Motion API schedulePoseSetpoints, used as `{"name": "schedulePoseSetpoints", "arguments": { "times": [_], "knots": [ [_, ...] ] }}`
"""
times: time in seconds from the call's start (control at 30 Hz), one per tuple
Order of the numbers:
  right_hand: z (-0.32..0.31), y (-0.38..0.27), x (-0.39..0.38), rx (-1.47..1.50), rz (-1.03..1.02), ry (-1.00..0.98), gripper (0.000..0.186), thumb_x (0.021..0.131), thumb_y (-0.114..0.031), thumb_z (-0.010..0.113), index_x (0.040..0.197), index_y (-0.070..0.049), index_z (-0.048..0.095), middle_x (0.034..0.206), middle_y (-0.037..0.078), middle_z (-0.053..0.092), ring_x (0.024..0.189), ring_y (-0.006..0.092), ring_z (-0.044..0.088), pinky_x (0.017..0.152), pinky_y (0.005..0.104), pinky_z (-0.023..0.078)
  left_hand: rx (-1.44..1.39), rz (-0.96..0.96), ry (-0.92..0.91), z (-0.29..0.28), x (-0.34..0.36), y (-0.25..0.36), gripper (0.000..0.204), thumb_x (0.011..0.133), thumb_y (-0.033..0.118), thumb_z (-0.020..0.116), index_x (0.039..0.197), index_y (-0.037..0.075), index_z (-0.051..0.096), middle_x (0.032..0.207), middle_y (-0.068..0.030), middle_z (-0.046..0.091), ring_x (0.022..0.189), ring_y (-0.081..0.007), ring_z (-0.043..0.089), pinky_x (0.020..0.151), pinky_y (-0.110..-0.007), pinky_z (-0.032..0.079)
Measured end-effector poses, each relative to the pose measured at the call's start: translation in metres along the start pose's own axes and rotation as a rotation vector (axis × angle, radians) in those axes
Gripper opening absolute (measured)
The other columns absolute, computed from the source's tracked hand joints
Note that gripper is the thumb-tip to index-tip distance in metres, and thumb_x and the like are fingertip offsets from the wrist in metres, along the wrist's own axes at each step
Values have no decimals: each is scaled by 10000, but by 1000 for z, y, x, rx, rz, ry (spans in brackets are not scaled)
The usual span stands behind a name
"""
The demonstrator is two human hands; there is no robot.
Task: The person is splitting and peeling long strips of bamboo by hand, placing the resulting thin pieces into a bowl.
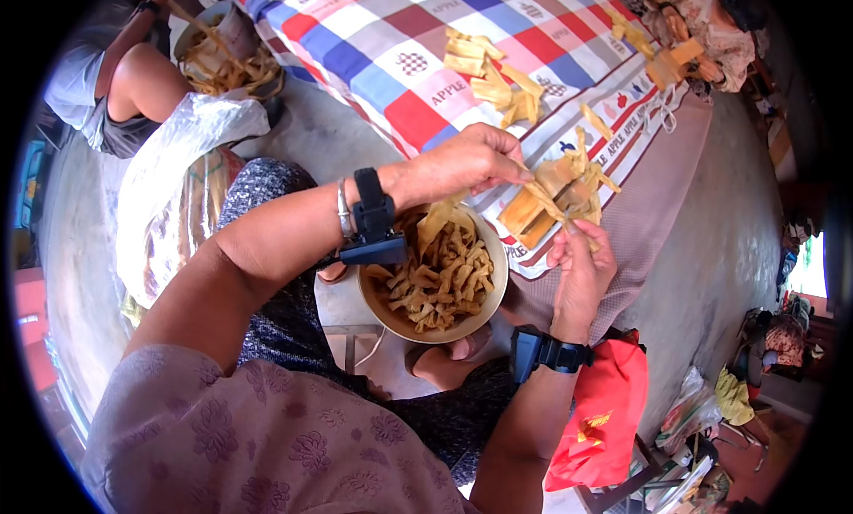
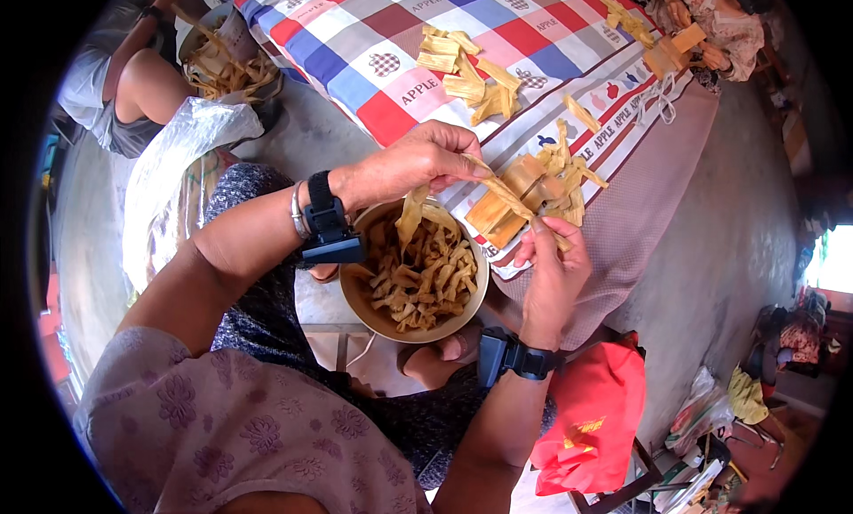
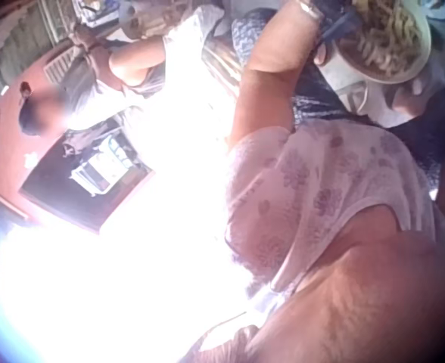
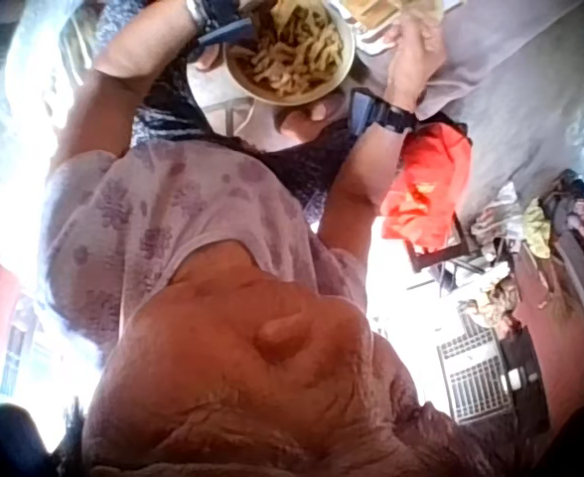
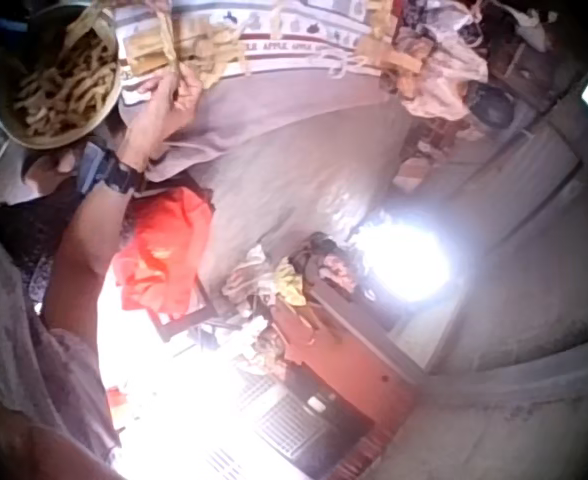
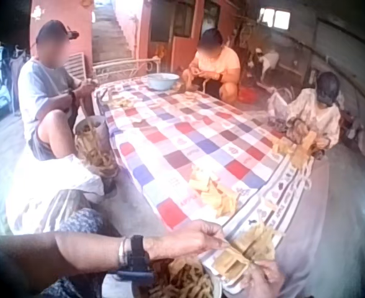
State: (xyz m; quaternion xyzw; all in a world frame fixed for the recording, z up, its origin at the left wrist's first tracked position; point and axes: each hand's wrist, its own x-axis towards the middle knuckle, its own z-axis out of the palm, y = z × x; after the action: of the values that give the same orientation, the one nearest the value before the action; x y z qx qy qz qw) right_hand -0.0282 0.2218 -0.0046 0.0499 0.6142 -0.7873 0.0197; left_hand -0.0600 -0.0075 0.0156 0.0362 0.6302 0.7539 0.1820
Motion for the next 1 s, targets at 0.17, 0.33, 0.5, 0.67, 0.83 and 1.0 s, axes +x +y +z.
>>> {"name": "schedulePoseSetpoints", "arguments": {
  "times": [0.17, 0.33, 0.5, 0.67, 0.83, 1.0],
  "knots": [
    [-4, 10, 6, -126, -3, 12, 124, 884, 10, 619, 1001, 5, 579, 717, 75, 611, 512, 94, 523, 478, 232, 434, 303, 39, 88, -3, 14, -14, 180, 834, 184, 727, 769, 48, 629, 603, 21, 517, 540, -72, 448, 508, -243, 336],
    [-6, 11, 4, -295, 37, -4, 131, 857, 2, 624, 984, 11, 589, 710, 73, 604, 518, 93, 523, 468, 231, 417, 680, 93, 146, -4, 18, -32, 245, 767, 279, 695, 832, 43, 702, 731, -145, 671, 684, -283, 627, 649, -386, 480],
    [-29, 51, -1, -807, -244, -20, 147, 861, -68, 632, 989, 4, 612, 730, 48, 596, 601, 109, 550, 513, 248, 437, 689, 280, 230, -7, -2, -59, 248, 727, 229, 626, 844, 17, 682, 786, -217, 652, 750, -369, 641, 697, -423, 510],
    [7, -10, -39, -1058, -893, -176, 168, 914, -150, 610, 1013, -16, 628, 749, 82, 599, 664, 171, 551, 571, 297, 425, 457, 160, 18, 16, -25, -43, 224, 794, 198, 599, 841, -19, 627, 661, -160, 582, 660, -261, 605, 635, -390, 470],
    [70, -23, -73, -1167, -915, -170, 137, 918, -128, 595, 941, 0, 638, 866, 177, 644, 804, 369, 608, 726, 450, 489, 231, 172, -109, 21, -39, -70, 210, 767, 172, 571, 689, -23, 581, 561, -81, 545, 483, -177, 527, 455, -325, 397],
    [74, -7, -72, -1220, -799, -131, 217, 967, -188, 534, 1021, -1, 629, 896, 211, 650, 804, 407, 619, 689, 456, 505, -254, -41, -296, 31, -52, -70, 226, 780, 205, 565, 650, 23, 605, 565, -59, 578, 412, -122, 476, 380, -282, 352]
  ]
}}
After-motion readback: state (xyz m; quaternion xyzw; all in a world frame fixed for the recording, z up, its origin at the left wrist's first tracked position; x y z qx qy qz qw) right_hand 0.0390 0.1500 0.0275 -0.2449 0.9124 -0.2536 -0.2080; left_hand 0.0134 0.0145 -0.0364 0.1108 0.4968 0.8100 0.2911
